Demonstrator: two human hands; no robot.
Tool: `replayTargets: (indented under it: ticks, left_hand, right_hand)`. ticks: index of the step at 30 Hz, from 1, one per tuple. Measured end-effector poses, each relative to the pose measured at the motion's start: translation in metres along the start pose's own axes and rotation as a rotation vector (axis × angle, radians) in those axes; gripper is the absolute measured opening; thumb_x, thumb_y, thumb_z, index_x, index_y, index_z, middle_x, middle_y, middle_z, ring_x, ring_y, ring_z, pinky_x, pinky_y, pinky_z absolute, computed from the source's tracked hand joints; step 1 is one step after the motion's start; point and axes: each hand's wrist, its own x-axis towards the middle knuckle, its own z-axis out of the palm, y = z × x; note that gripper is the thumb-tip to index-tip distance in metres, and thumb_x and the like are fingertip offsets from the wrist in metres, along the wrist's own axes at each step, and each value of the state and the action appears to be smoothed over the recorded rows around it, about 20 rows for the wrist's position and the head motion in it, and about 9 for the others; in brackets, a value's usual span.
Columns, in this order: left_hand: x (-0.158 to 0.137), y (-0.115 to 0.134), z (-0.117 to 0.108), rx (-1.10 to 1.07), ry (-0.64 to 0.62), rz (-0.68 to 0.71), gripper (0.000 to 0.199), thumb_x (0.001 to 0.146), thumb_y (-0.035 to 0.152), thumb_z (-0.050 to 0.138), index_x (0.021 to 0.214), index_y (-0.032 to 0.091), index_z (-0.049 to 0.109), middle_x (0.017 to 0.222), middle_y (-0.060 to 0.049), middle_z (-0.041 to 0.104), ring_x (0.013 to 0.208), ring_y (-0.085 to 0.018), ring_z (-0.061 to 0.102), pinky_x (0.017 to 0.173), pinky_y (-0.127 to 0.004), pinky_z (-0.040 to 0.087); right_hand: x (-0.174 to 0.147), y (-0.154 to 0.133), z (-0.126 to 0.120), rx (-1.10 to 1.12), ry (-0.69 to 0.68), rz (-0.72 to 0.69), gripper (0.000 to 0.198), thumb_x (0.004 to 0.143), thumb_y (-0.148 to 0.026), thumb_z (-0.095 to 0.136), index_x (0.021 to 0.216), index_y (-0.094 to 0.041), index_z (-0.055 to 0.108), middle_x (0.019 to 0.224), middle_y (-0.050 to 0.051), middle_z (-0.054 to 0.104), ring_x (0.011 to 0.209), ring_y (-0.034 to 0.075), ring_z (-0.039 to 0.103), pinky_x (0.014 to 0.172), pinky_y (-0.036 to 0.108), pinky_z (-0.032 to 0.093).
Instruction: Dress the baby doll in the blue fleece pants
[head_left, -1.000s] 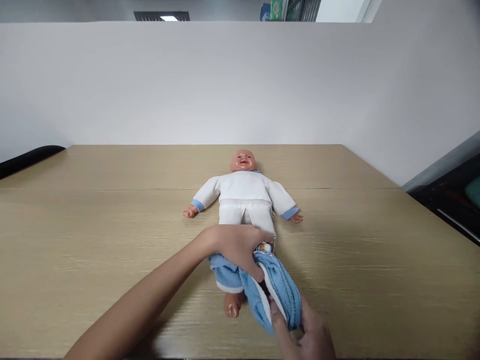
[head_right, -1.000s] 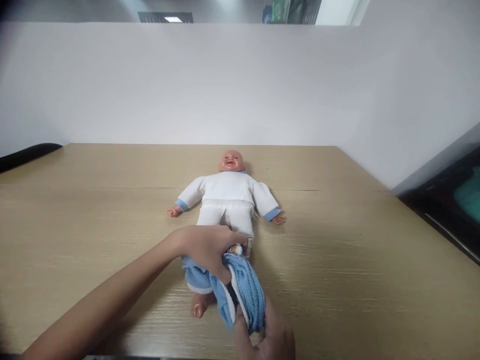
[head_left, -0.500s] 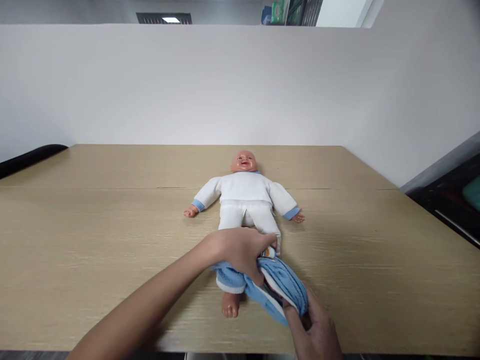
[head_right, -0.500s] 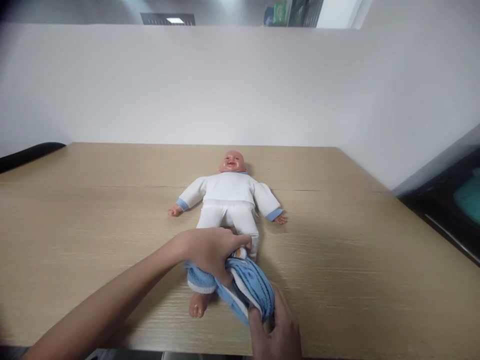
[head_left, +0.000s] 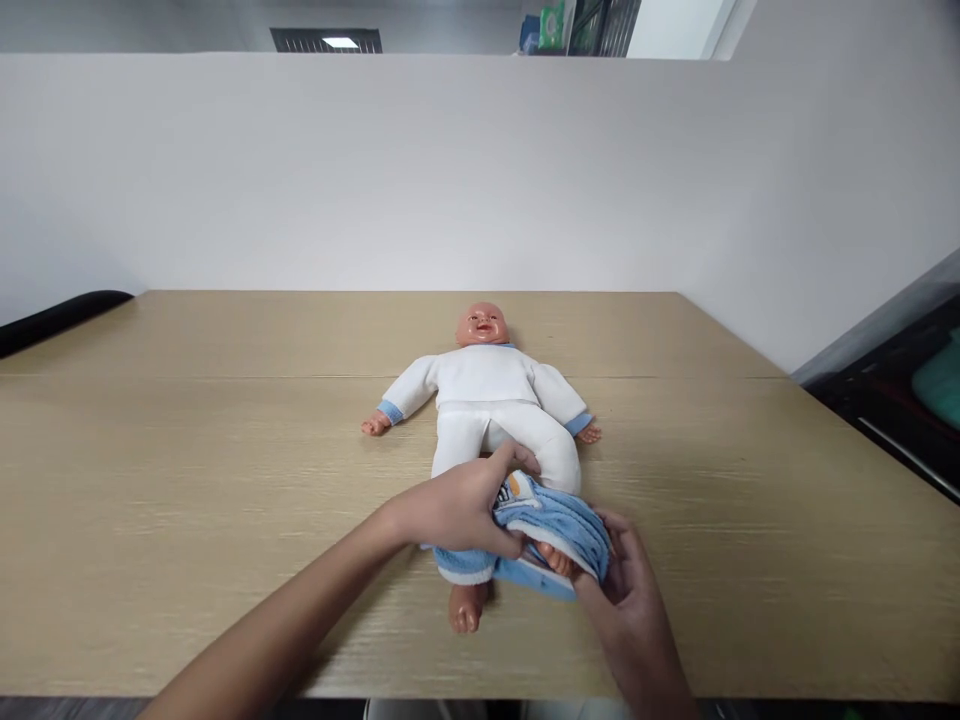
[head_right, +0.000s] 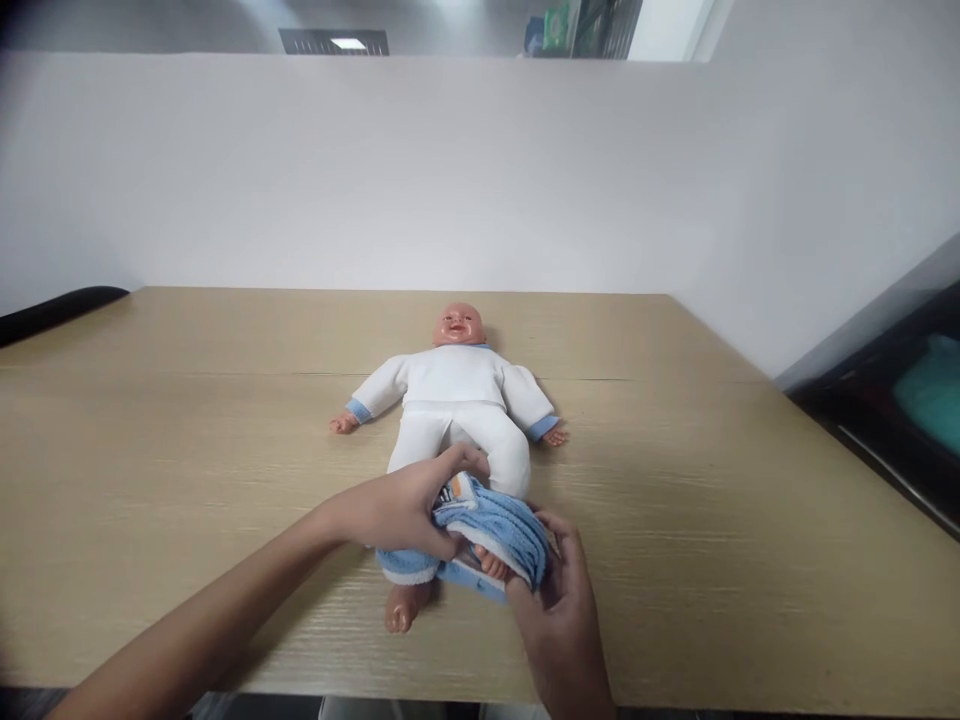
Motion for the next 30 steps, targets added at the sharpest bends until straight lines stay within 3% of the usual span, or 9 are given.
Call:
replayTargets:
  ticks: [4,8,11,17,19,22,25,27,30]
  left_hand:
    - [-0.005,0.002,-0.001,0.008,0.054,0.057,0.068,0.074,0.027,0.081,0.138,0.022,0.06,0.106,-0.001,0.072,0.091,-0.021,0.066,0.079,-0.032,0.049]
    - [-0.007,-0.003,-0.006,-0.035,0.043,0.122,0.024,0.077,0.023,0.08,0.097,0.019,0.066,0.087,0.004,0.066,0.08,-0.015,0.059,0.071,-0.026,0.043]
    - [-0.006,-0.01,-0.006,0.058,0.092,0.192,0.021,0.076,0.018,0.08,0.083,0.018,0.06,0.085,0.003,0.062,0.079,-0.014,0.056,0.071,-0.026,0.039]
    - [-0.011,-0.011,-0.002,0.163,0.175,0.284,0.013,0.082,0.018,0.08,0.093,0.017,0.072,0.112,-0.006,0.069,0.101,-0.021,0.065,0.09,-0.031,0.051]
    - [-0.018,-0.01,-0.002,0.248,0.218,0.285,0.025,0.083,0.021,0.083,0.107,0.019,0.074,0.127,-0.009,0.068,0.118,-0.026,0.064,0.104,-0.036,0.051]
    - [-0.033,-0.01,-0.006,0.347,0.261,0.274,0.046,0.087,0.042,0.088,0.126,0.023,0.071,0.148,-0.011,0.062,0.142,-0.032,0.053,0.122,-0.045,0.043]
    - [-0.05,-0.018,-0.013,0.347,0.295,0.197,0.059,0.091,0.056,0.084,0.137,0.025,0.066,0.164,-0.013,0.049,0.154,-0.035,0.042,0.129,-0.05,0.038]
    - [-0.058,-0.025,-0.02,0.319,0.298,0.14,0.058,0.088,0.055,0.086,0.134,0.025,0.066,0.17,-0.013,0.042,0.158,-0.037,0.037,0.13,-0.053,0.037]
    - [-0.06,-0.037,-0.033,0.251,0.279,0.147,0.039,0.088,0.043,0.086,0.116,0.022,0.069,0.171,-0.011,0.042,0.158,-0.036,0.037,0.132,-0.054,0.034]
  right_hand:
    - [0.025,-0.01,-0.004,-0.07,-0.064,-0.079,0.055,0.086,-0.023,0.08,0.136,-0.026,0.057,0.133,0.009,0.074,0.118,0.023,0.075,0.099,0.031,0.062]
    - [0.046,-0.011,-0.02,-0.276,-0.263,-0.103,0.035,0.092,-0.026,0.073,0.126,-0.022,0.065,0.117,0.008,0.079,0.109,0.025,0.076,0.097,0.034,0.06]
    - [0.056,-0.015,-0.031,-0.448,-0.342,-0.176,0.035,0.088,-0.023,0.069,0.124,-0.021,0.069,0.109,0.007,0.08,0.11,0.028,0.076,0.095,0.037,0.059]
    - [0.078,-0.046,-0.041,-0.678,-0.584,-0.347,0.027,0.09,-0.03,0.076,0.116,-0.021,0.074,0.113,0.007,0.079,0.103,0.03,0.074,0.091,0.038,0.057]
    - [0.086,-0.058,-0.043,-0.723,-0.689,-0.396,0.028,0.093,-0.034,0.077,0.118,-0.022,0.073,0.119,0.009,0.076,0.11,0.03,0.071,0.095,0.039,0.056]
    - [0.095,-0.069,-0.045,-0.789,-0.778,-0.435,0.034,0.097,-0.04,0.079,0.125,-0.022,0.071,0.124,0.01,0.072,0.118,0.031,0.066,0.105,0.042,0.053]
    - [0.103,-0.073,-0.048,-0.765,-0.817,-0.437,0.031,0.101,-0.041,0.075,0.125,-0.023,0.07,0.128,0.011,0.069,0.123,0.031,0.062,0.111,0.044,0.049]
    - [0.11,-0.073,-0.048,-0.697,-0.859,-0.426,0.023,0.105,-0.041,0.069,0.119,-0.023,0.07,0.125,0.01,0.068,0.121,0.029,0.062,0.11,0.042,0.048]
    - [0.123,-0.072,-0.043,-0.571,-0.895,-0.413,0.019,0.107,-0.041,0.065,0.11,-0.022,0.069,0.119,0.009,0.066,0.115,0.027,0.062,0.107,0.039,0.046]
